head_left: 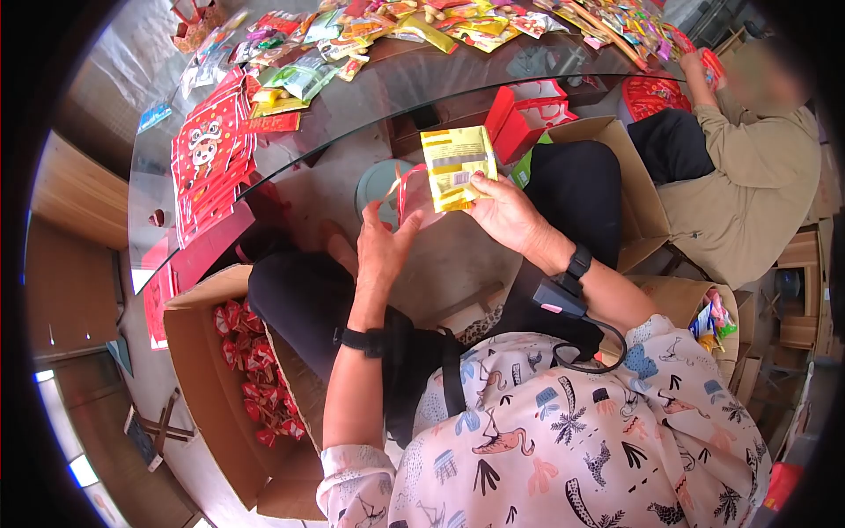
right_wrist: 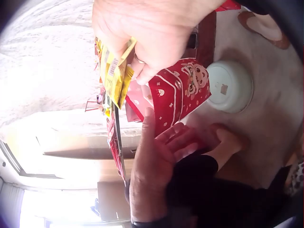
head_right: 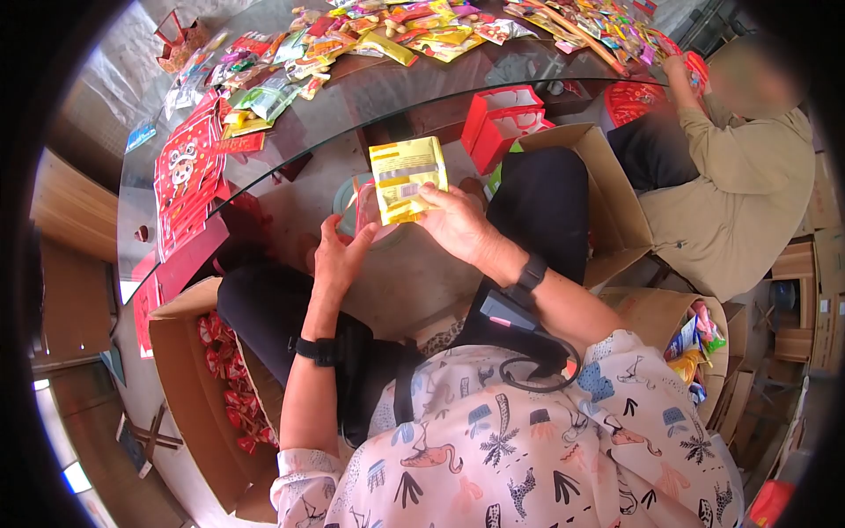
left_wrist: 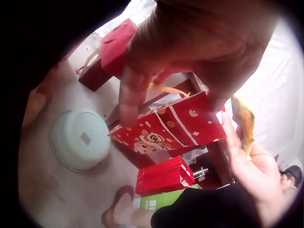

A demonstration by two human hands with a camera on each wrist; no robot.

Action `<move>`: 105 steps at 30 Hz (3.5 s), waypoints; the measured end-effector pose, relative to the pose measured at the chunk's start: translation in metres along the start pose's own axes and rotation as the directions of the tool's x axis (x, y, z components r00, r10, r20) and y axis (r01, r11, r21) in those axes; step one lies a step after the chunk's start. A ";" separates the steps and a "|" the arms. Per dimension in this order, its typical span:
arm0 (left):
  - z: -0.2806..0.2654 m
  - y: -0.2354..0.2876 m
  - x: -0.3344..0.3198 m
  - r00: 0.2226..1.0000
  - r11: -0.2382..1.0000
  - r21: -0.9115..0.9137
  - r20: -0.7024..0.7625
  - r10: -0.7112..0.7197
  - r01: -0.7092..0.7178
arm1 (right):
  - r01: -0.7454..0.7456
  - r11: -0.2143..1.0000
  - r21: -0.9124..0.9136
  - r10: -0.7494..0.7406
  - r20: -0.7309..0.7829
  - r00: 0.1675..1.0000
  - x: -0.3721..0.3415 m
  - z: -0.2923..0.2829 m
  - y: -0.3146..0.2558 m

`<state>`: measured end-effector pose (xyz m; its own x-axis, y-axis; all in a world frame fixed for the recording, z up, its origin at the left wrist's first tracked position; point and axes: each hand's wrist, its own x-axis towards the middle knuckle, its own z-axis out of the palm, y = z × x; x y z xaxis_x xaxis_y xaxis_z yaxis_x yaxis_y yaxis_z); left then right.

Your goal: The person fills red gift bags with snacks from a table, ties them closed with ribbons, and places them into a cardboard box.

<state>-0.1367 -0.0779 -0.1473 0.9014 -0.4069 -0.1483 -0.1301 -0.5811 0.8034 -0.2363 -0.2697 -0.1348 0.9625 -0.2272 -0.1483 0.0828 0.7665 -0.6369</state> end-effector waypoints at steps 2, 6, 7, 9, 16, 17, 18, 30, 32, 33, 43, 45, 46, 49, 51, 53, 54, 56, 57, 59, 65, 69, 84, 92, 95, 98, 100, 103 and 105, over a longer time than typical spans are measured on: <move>0.001 0.003 -0.004 0.991 0.993 0.069 -0.085 0.104 -0.098 | 0.004 1.000 -0.003 -0.004 -0.006 1.000 0.000 0.000 -0.002; -0.011 0.022 -0.004 0.865 0.892 0.117 -0.217 0.452 -0.437 | -0.025 0.998 -0.050 0.025 -0.005 1.000 -0.003 -0.005 -0.001; -0.010 0.023 -0.003 0.856 0.881 0.111 -0.205 0.474 -0.461 | -0.040 0.997 -0.059 0.040 0.002 0.999 -0.003 -0.006 -0.001; -0.009 0.024 -0.001 0.836 0.857 0.099 -0.187 0.516 -0.506 | -0.060 0.993 -0.097 0.060 -0.010 0.998 -0.006 -0.005 -0.001; -0.003 0.021 0.002 0.742 0.741 0.157 -0.063 0.667 -0.652 | -0.119 0.977 -0.178 0.123 0.014 0.992 -0.008 0.002 -0.007; -0.004 0.022 0.000 0.746 0.740 0.155 -0.023 0.665 -0.655 | -0.121 0.975 -0.186 0.127 0.019 0.992 -0.008 0.002 -0.007; -0.005 0.023 -0.002 0.749 0.739 0.153 0.017 0.663 -0.657 | -0.124 0.973 -0.195 0.131 0.024 0.991 -0.008 0.003 -0.008; 0.005 0.004 0.000 0.873 0.873 0.089 -0.047 0.486 -0.480 | -0.160 0.678 -0.718 0.106 -0.120 0.987 -0.010 0.015 -0.040; 0.010 0.001 0.001 0.889 0.891 0.074 -0.071 0.452 -0.447 | -0.109 0.489 -0.865 0.078 -0.082 0.994 -0.011 0.017 -0.042; 0.012 0.000 0.001 0.897 0.900 0.066 -0.082 0.435 -0.431 | -0.062 0.287 -0.956 0.039 -0.053 0.998 -0.010 0.017 -0.043; 0.009 0.000 0.002 0.924 0.929 0.053 -0.095 0.371 -0.367 | 0.179 -0.183 -0.967 -0.064 0.193 0.979 -0.027 0.063 -0.018; 0.009 0.001 0.000 0.929 0.934 0.040 -0.097 0.358 -0.356 | 0.163 -0.232 -0.959 -0.024 0.173 0.985 -0.027 0.065 -0.015; 0.010 0.001 0.000 0.928 0.932 0.040 -0.093 0.362 -0.360 | 0.166 -0.241 -0.956 -0.012 0.174 0.985 -0.027 0.065 -0.014; 0.009 0.002 -0.002 0.928 0.932 0.033 -0.080 0.363 -0.361 | 0.177 -0.284 -0.942 0.021 0.179 0.984 -0.028 0.069 -0.015; 0.007 0.006 -0.004 0.934 0.936 0.020 -0.071 0.351 -0.351 | 0.187 -0.336 -0.923 0.037 0.185 0.982 -0.029 0.074 -0.017; 0.008 0.005 -0.003 0.934 0.937 0.002 -0.087 0.348 -0.349 | 0.249 -0.382 -0.890 0.041 0.253 0.967 -0.029 0.072 -0.015; 0.008 0.005 -0.003 0.934 0.938 -0.007 -0.095 0.345 -0.347 | 0.280 -0.404 -0.871 0.045 0.287 0.957 -0.030 0.072 -0.014; 0.006 0.007 -0.005 0.932 0.935 -0.010 -0.087 0.351 -0.353 | 0.275 -0.403 -0.873 0.062 0.274 0.960 -0.029 0.070 -0.013; 0.005 0.009 -0.007 0.931 0.934 -0.011 -0.082 0.355 -0.357 | 0.271 -0.402 -0.874 0.069 0.267 0.961 -0.029 0.070 -0.013; 0.005 0.012 -0.008 0.934 0.936 -0.023 -0.073 0.350 -0.352 | 0.252 -0.408 -0.877 0.102 0.231 0.968 -0.026 0.068 -0.013; 0.010 0.010 -0.009 0.893 0.901 0.044 -0.114 0.434 -0.432 | 0.139 -0.413 -0.900 0.116 0.099 0.988 -0.013 0.065 -0.006; 0.010 0.009 -0.008 0.856 0.865 0.083 -0.129 0.501 -0.494 | 0.121 -0.373 -0.920 0.102 0.089 0.991 -0.011 0.068 -0.005; 0.009 0.014 -0.012 0.907 0.905 -0.060 -0.052 0.418 -0.420 | 0.156 -0.076 -0.985 -0.100 0.163 0.982 0.003 0.050 0.001; 0.015 0.012 -0.010 0.877 0.877 -0.034 -0.051 0.478 -0.480 | 0.272 -0.025 -0.962 -0.211 0.271 0.939 0.001 0.038 0.012; 0.012 0.013 -0.010 0.880 0.880 -0.039 -0.054 0.471 -0.473 | 0.299 -0.011 -0.954 -0.227 0.294 0.929 0.006 0.032 0.015; 0.003 0.018 -0.014 0.912 0.908 -0.078 -0.030 0.410 -0.411 | 0.300 0.025 -0.954 -0.262 0.283 0.923 0.004 0.037 0.011; 0.002 0.020 -0.013 0.921 0.916 -0.098 -0.023 0.390 -0.390 | 0.324 -0.052 -0.944 -0.279 0.326 0.903 0.005 0.036 0.005; 0.001 0.018 -0.013 0.914 0.909 -0.095 -0.044 0.403 -0.406 | 0.331 -0.139 -0.933 -0.283 0.358 0.890 0.001 0.035 -0.002; -0.002 0.020 -0.013 0.904 0.901 -0.076 -0.063 0.422 -0.426 | 0.302 -0.181 -0.936 -0.278 0.344 0.897 0.000 0.035 -0.004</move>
<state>-0.1500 -0.0826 -0.1281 0.7862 -0.5687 0.2417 -0.4701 -0.2965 0.8313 -0.2279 -0.2515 -0.1056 0.9291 -0.2106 0.3041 0.0341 -0.7698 -0.6374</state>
